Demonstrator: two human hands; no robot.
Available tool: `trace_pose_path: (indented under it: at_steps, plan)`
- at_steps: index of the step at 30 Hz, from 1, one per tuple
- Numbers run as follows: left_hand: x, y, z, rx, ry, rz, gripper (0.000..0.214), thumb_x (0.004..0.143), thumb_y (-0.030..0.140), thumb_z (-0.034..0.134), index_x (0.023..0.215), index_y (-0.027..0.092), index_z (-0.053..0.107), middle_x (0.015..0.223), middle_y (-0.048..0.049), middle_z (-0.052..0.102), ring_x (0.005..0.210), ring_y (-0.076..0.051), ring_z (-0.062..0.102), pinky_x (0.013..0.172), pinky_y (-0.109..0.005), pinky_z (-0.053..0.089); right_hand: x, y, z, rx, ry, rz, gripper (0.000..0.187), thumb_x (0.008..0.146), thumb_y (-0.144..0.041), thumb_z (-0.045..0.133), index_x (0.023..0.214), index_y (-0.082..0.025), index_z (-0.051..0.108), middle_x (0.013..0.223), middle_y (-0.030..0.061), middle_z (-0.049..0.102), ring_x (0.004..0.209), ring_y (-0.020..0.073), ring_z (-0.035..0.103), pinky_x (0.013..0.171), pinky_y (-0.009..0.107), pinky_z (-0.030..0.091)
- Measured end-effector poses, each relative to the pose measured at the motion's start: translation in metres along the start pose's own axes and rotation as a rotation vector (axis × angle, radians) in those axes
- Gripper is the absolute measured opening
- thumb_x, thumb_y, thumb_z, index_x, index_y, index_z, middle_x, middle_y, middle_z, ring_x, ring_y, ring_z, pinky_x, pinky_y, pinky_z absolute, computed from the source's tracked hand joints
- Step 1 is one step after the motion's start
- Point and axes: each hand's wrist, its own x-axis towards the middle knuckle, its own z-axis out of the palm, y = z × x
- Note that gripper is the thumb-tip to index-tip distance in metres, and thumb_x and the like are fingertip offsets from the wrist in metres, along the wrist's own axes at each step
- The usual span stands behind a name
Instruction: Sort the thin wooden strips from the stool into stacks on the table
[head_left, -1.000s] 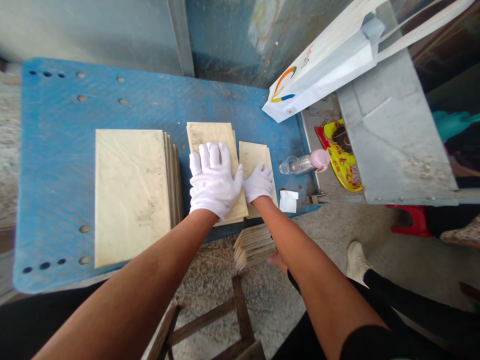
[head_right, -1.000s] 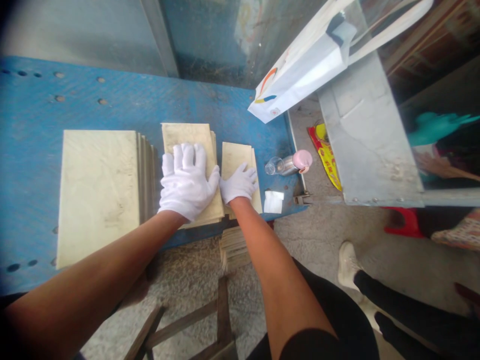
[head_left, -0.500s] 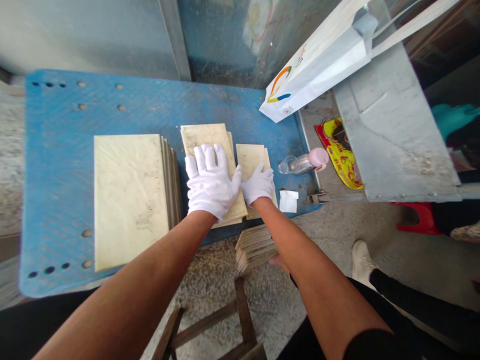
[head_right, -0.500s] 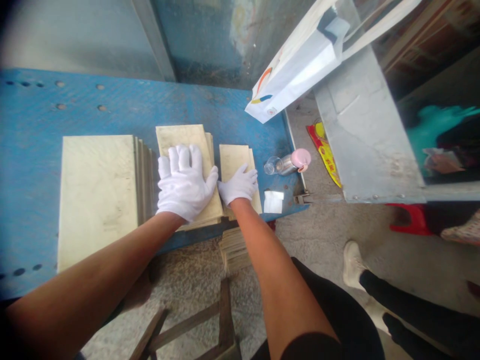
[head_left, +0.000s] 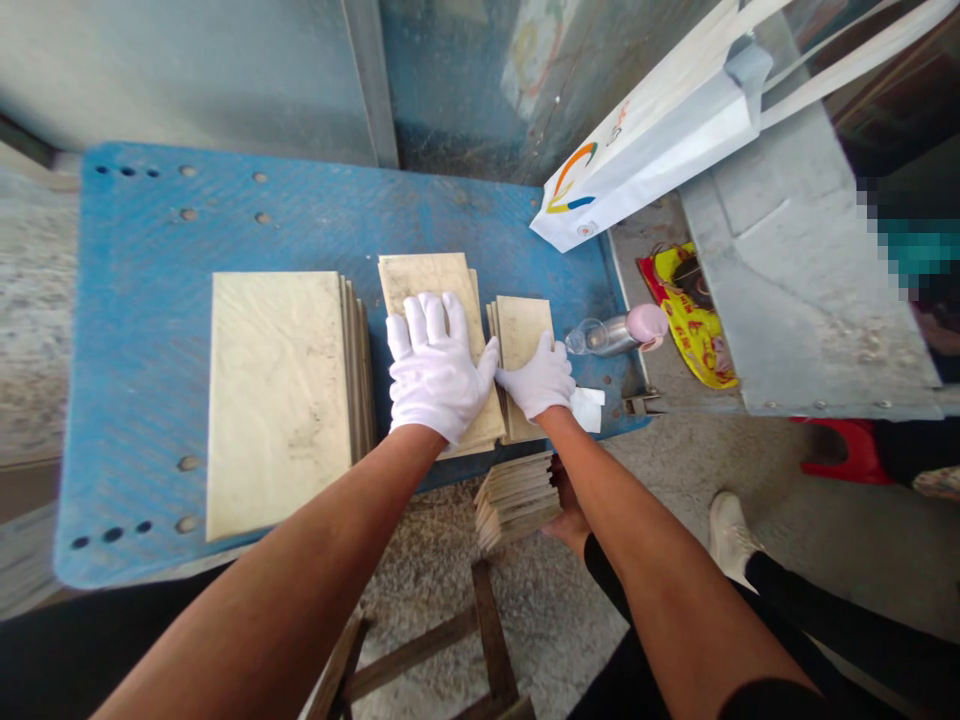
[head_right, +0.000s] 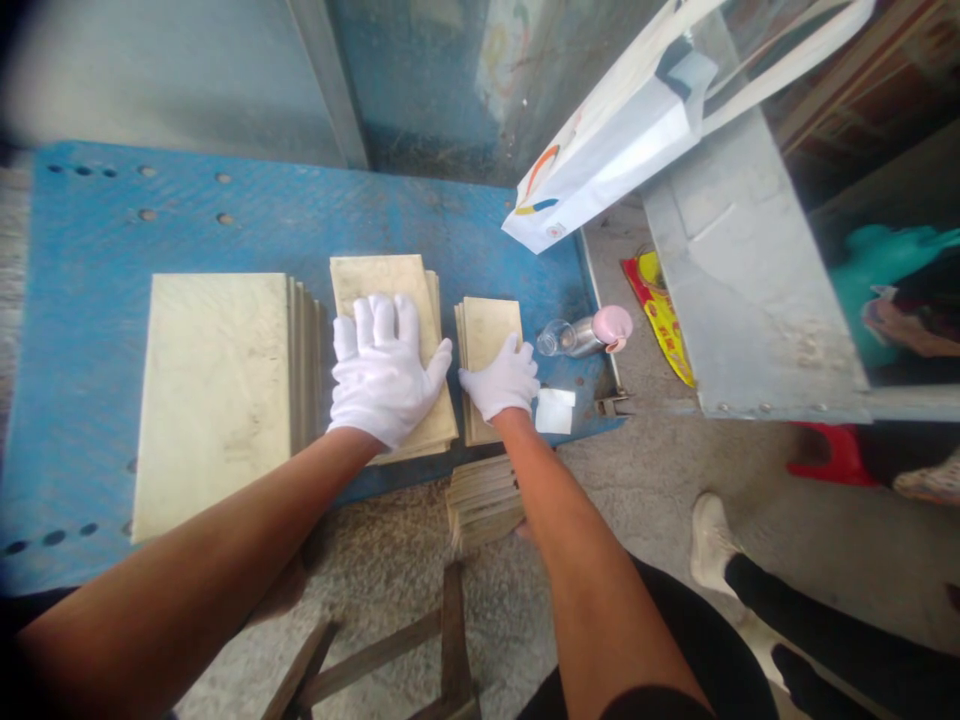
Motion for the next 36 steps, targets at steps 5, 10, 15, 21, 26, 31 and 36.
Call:
trace_pose_path:
  at_steps: [5, 10, 15, 21, 26, 31, 36]
  plan:
    - [0.000, 0.000, 0.000, -0.008, 0.004, 0.002, 0.082, 0.095, 0.057, 0.025, 0.156, 0.003, 0.023, 0.163, -0.0238, 0.021, 0.151, -0.043, 0.012, 0.120, -0.063, 0.011, 0.001, 0.004, 0.001, -0.029, -0.001, -0.032, 0.111, 0.066, -0.068, 0.069, 0.155, -0.017, 0.025, 0.146, 0.0200, 0.037, 0.125, 0.0371, 0.049, 0.096, 0.050, 0.047]
    - [0.000, 0.001, 0.001, 0.010, 0.016, 0.000, 0.082, 0.095, 0.057, 0.025, 0.155, 0.001, 0.025, 0.162, -0.0258, 0.022, 0.151, -0.043, 0.013, 0.120, -0.061, 0.012, 0.001, -0.002, 0.005, -0.031, -0.020, -0.022, 0.112, 0.068, -0.069, 0.066, 0.157, -0.018, 0.022, 0.148, 0.0207, 0.033, 0.126, 0.0381, 0.047, 0.095, 0.052, 0.047]
    - [0.000, 0.001, 0.001, 0.003, 0.010, -0.004, 0.081, 0.095, 0.057, 0.026, 0.156, 0.003, 0.023, 0.163, -0.0241, 0.021, 0.151, -0.042, 0.012, 0.120, -0.062, 0.011, 0.002, -0.001, 0.007, 0.018, -0.108, 0.076, 0.122, 0.066, -0.068, 0.068, 0.159, -0.015, 0.010, 0.150, 0.0246, 0.029, 0.132, 0.0384, 0.044, 0.099, 0.050, 0.046]
    - [0.000, 0.000, 0.001, -0.008, 0.008, -0.002, 0.082, 0.095, 0.058, 0.026, 0.156, 0.004, 0.024, 0.163, -0.0236, 0.022, 0.152, -0.043, 0.011, 0.120, -0.062, 0.011, 0.005, 0.000, 0.013, -0.025, -0.140, 0.080, 0.128, 0.064, -0.069, 0.068, 0.160, -0.015, 0.002, 0.147, 0.0244, 0.030, 0.127, 0.0390, 0.049, 0.098, 0.051, 0.046]
    - [-0.002, -0.001, 0.000, 0.023, 0.023, 0.006, 0.081, 0.094, 0.058, 0.029, 0.155, 0.005, 0.027, 0.162, -0.0225, 0.025, 0.151, -0.042, 0.014, 0.121, -0.060, 0.012, 0.003, -0.003, 0.016, -0.055, -0.119, 0.085, 0.128, 0.064, -0.072, 0.065, 0.160, -0.015, 0.003, 0.141, 0.0230, 0.034, 0.124, 0.0381, 0.050, 0.096, 0.052, 0.046]
    - [-0.002, 0.000, 0.001, 0.035, 0.020, -0.019, 0.081, 0.092, 0.061, 0.033, 0.155, 0.010, 0.029, 0.162, -0.0221, 0.027, 0.151, -0.041, 0.017, 0.119, -0.064, 0.011, 0.002, -0.002, 0.020, -0.048, -0.089, 0.080, 0.132, 0.059, -0.075, 0.065, 0.160, -0.015, 0.006, 0.137, 0.0217, 0.036, 0.119, 0.0374, 0.050, 0.092, 0.053, 0.048]
    - [0.003, 0.003, 0.001, 0.023, 0.043, -0.179, 0.104, 0.077, 0.074, 0.050, 0.156, 0.011, 0.027, 0.163, -0.0244, 0.020, 0.149, -0.051, 0.011, 0.113, -0.072, 0.018, 0.002, 0.000, 0.023, -0.034, -0.063, 0.068, 0.128, 0.061, -0.075, 0.064, 0.159, -0.015, 0.008, 0.136, 0.0212, 0.036, 0.117, 0.0371, 0.050, 0.089, 0.052, 0.049]
